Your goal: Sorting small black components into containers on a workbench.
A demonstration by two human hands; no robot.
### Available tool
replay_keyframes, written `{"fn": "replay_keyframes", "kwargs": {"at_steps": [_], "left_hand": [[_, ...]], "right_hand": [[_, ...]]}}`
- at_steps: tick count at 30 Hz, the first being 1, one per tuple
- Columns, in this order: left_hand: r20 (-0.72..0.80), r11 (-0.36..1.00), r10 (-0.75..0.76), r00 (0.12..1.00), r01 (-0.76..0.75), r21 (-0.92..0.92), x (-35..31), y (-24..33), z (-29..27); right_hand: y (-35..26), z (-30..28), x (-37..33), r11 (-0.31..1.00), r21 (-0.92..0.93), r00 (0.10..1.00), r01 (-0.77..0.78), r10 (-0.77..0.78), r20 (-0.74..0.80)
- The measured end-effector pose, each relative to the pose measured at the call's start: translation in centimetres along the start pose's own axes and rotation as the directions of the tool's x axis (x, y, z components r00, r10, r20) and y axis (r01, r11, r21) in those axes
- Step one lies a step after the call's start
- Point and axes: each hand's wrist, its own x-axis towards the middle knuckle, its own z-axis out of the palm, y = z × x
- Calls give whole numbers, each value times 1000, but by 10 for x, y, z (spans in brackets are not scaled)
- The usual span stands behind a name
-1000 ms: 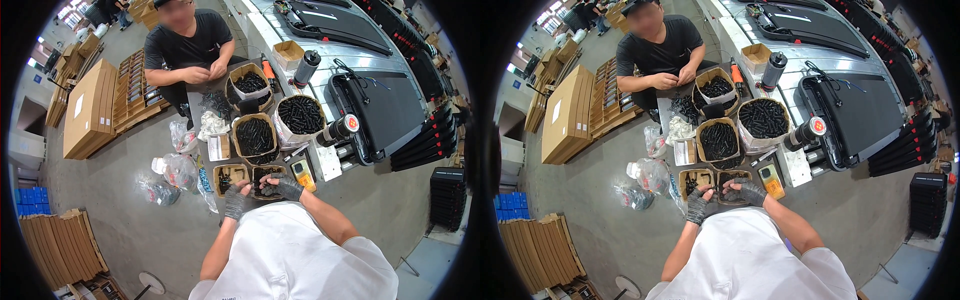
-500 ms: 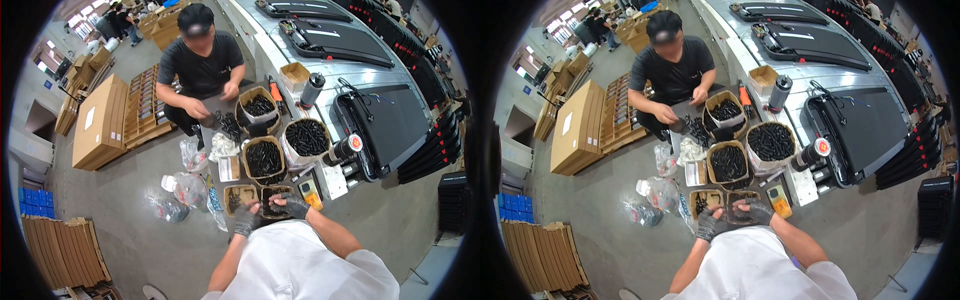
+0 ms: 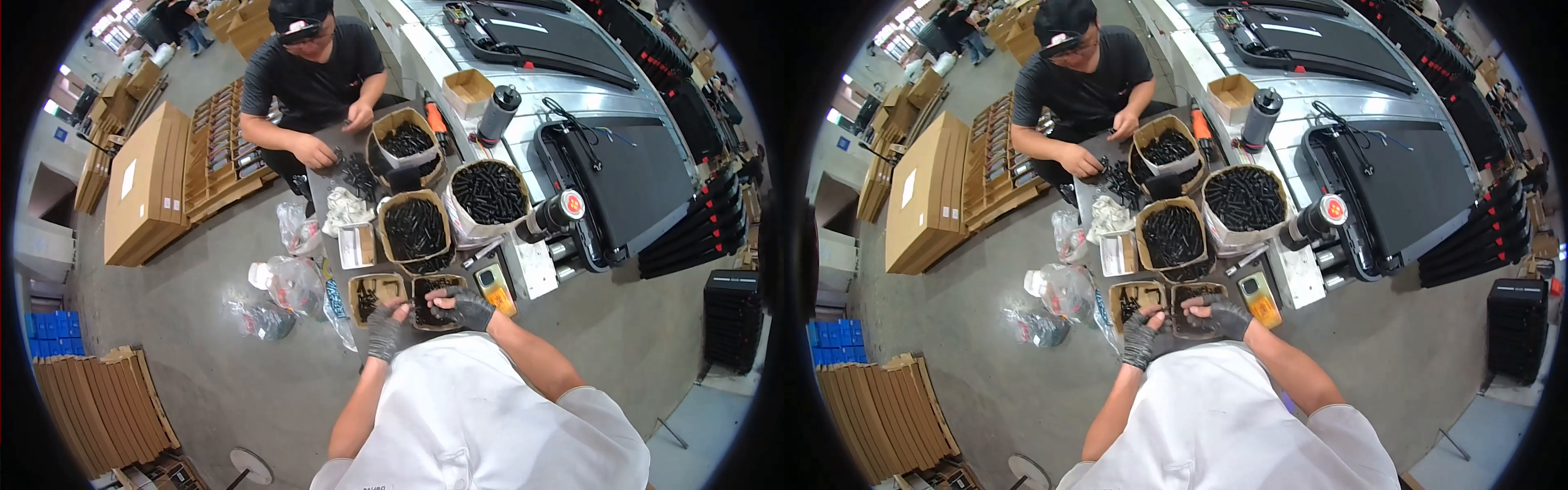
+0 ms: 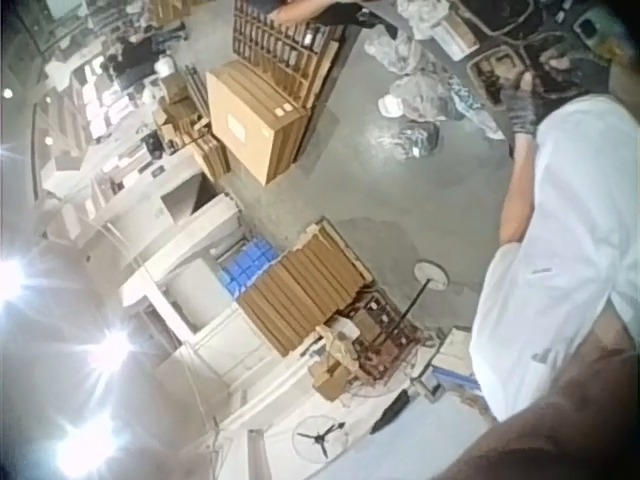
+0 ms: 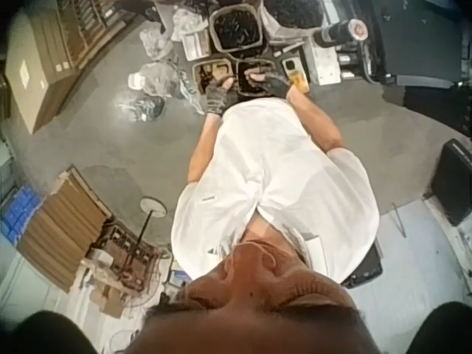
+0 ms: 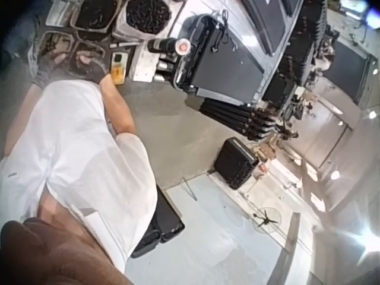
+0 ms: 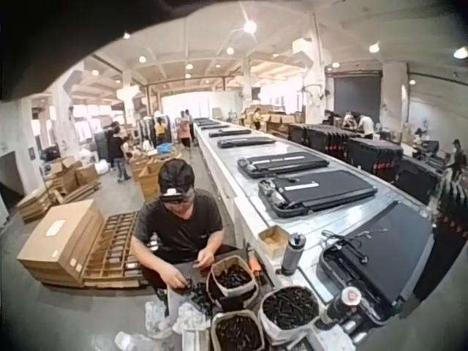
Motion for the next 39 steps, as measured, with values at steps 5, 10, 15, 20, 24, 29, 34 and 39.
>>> {"fn": "replay_keyframes", "kwargs": {"at_steps": [5, 10, 15, 20, 24, 29, 34, 39], "left_hand": [[43, 996, -17, 999, 21, -83, -2, 4, 5], [60, 983, -24, 998, 34, -178, -2, 8, 9], [63, 994, 15, 998, -8, -110, -2, 9, 12], [25, 999, 40, 999, -39, -32, -3, 10, 16], [2, 995, 88, 996, -88, -45, -4, 13, 20], [20, 988, -25, 999, 28, -154, 0, 7, 18], [74, 901, -166, 983, 182, -394, 7, -6, 20], [34, 927, -176, 984, 178, -329, 10, -15, 20]], "right_hand": [[0, 6, -4, 998, 48, 999, 47, -46, -29], [8, 0, 1, 997, 30, 997, 70, -70, -19], [8, 5, -1, 994, 62, 994, 88, -83, -75], [7, 7, 3, 995, 58, 991, 81, -74, -111], [9, 6, 6, 995, 43, 988, 88, -82, -129], [5, 18, 3, 996, -23, 990, 86, -88, -108], [4, 27, 3, 900, -392, 951, 189, -268, -157], [2, 37, 4, 785, -596, 920, 168, -342, -192]]}}
